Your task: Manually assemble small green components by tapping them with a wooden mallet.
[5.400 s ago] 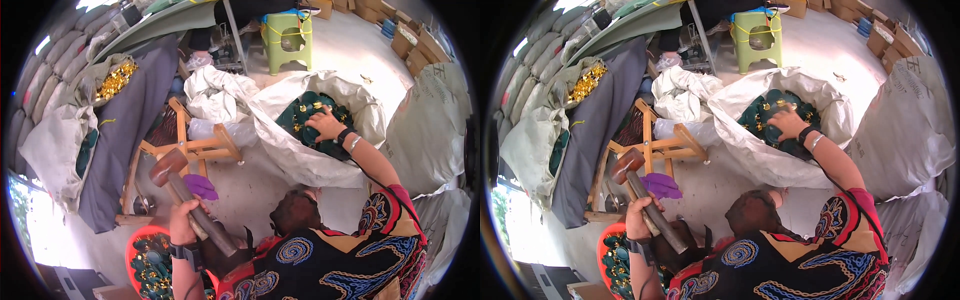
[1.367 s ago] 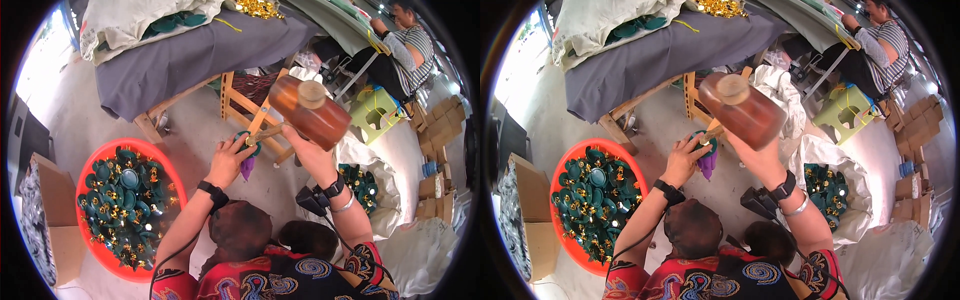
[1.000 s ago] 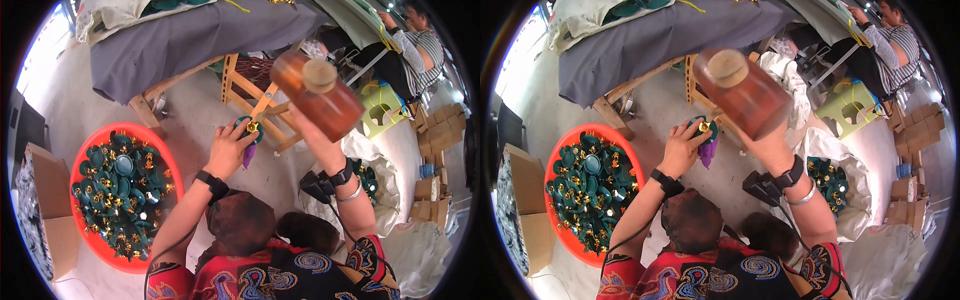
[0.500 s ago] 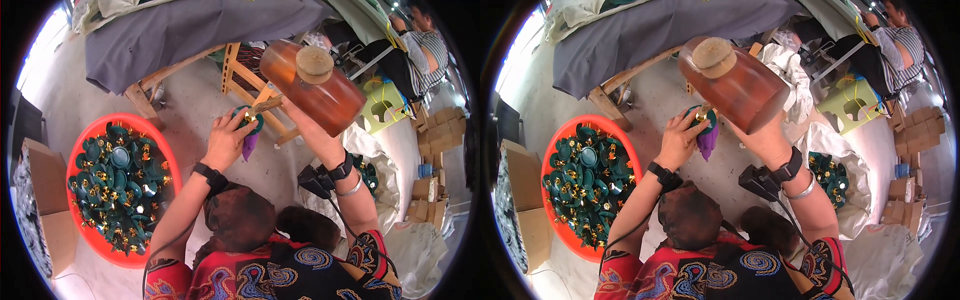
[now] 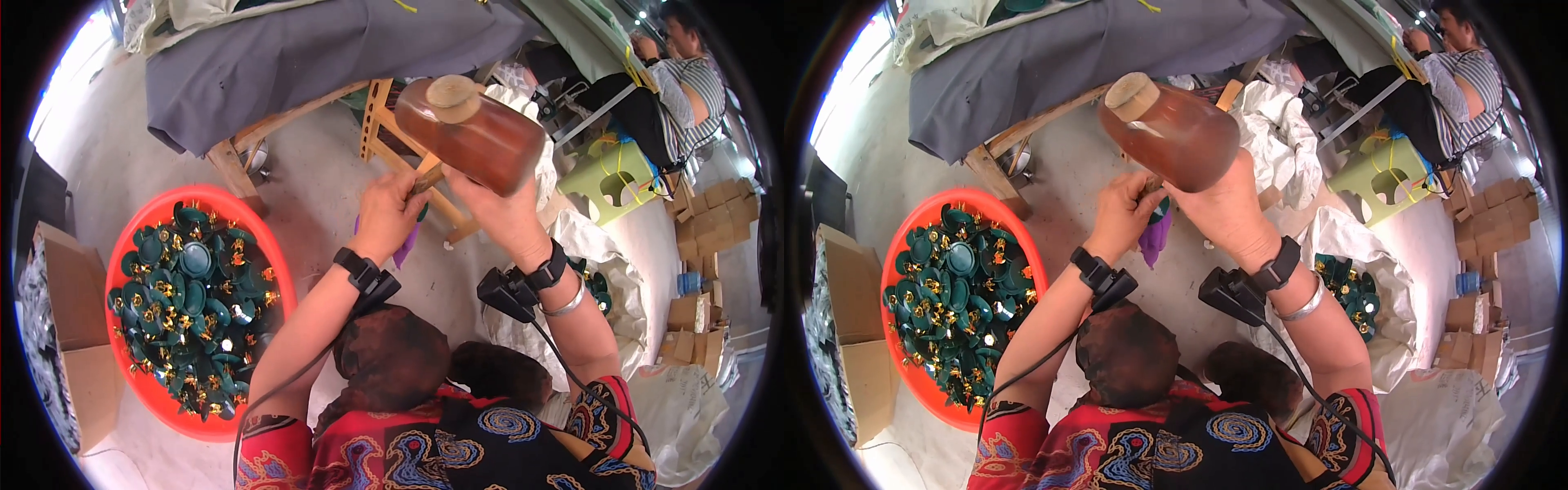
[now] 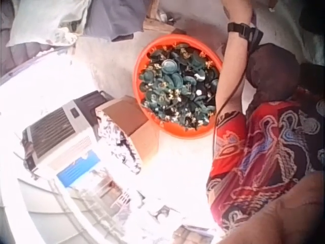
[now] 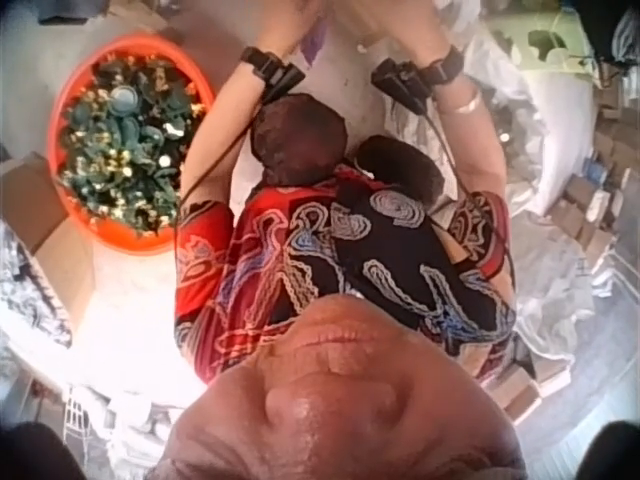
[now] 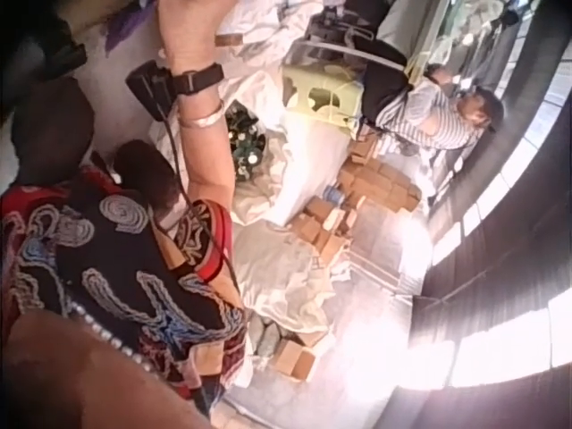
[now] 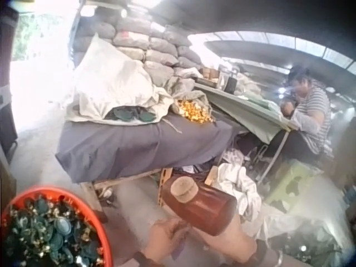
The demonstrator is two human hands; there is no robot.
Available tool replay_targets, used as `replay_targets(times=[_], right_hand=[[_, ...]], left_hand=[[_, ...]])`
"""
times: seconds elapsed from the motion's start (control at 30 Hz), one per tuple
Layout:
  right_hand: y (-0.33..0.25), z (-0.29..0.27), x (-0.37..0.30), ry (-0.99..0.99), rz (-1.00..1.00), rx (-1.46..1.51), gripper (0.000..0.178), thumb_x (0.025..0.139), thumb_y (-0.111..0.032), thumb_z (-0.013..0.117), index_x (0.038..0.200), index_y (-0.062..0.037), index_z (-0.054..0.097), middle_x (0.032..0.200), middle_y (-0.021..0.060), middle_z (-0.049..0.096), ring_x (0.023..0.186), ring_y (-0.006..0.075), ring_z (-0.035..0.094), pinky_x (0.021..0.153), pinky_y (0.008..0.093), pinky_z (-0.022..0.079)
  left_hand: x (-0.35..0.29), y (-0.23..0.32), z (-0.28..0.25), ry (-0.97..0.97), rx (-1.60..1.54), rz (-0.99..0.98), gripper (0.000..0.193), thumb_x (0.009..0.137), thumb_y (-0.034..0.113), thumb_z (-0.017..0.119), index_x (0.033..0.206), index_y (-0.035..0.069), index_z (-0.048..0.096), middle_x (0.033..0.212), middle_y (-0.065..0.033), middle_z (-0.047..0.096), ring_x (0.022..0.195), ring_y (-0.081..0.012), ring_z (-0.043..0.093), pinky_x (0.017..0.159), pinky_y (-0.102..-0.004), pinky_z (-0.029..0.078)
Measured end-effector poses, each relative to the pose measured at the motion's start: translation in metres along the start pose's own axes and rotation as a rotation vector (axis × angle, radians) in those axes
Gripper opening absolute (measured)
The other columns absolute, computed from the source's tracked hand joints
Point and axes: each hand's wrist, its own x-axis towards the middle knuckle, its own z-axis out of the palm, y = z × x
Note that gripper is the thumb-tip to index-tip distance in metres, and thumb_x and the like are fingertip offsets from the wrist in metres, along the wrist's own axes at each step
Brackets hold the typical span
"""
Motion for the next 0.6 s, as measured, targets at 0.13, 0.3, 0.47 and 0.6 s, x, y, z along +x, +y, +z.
replay_targets(times=[0.13,0.3,0.47,0.6], right_hand=[[-0.016,-0.029,0.016,-0.1,0.175,0.035,0.036,0.074,-0.011,0.07,0.105,0.0007,0.056,0.085,0.0137,0.065,0.073,0.0194,0.062,0.066,0.0308,0.049],[-0.044,-0.081,0.028,-0.244,0.18,-0.165,0.041,0.08,-0.017,0.065,0.112,0.0025,0.05,0.086,0.0209,0.062,0.073,0.0334,0.06,0.069,0.0358,0.048],[-0.055,-0.093,0.016,-0.53,0.246,-0.369,0.046,0.08,-0.02,0.065,0.116,0.001,0.047,0.083,0.0246,0.059,0.077,0.0401,0.058,0.069,0.0392,0.047],[-0.065,-0.106,0.036,-0.152,-0.107,-0.354,0.034,0.08,-0.018,0.066,0.105,0.0024,0.053,0.081,0.0158,0.063,0.072,0.0264,0.061,0.066,0.0347,0.048]], left_hand=[[-0.004,-0.014,0.01,-0.022,-0.017,-0.05,0.015,0.077,0.011,0.066,0.088,0.003,0.06,0.071,-0.0145,0.058,0.066,-0.0318,0.056,0.06,-0.0381,0.044],[-0.005,-0.013,0.008,-0.028,-0.109,-0.127,0.011,0.077,0.015,0.065,0.084,0.007,0.062,0.067,-0.0121,0.059,0.064,-0.0324,0.057,0.058,-0.0403,0.044],[-0.007,-0.006,0.011,-0.003,-0.022,-0.107,0.01,0.078,0.015,0.065,0.083,0.007,0.062,0.066,-0.0121,0.059,0.062,-0.0329,0.056,0.055,-0.0387,0.043],[-0.009,-0.012,0.012,-0.015,-0.03,-0.086,0.01,0.078,0.015,0.064,0.084,0.007,0.062,0.065,-0.0127,0.059,0.061,-0.0333,0.057,0.055,-0.0393,0.044]])
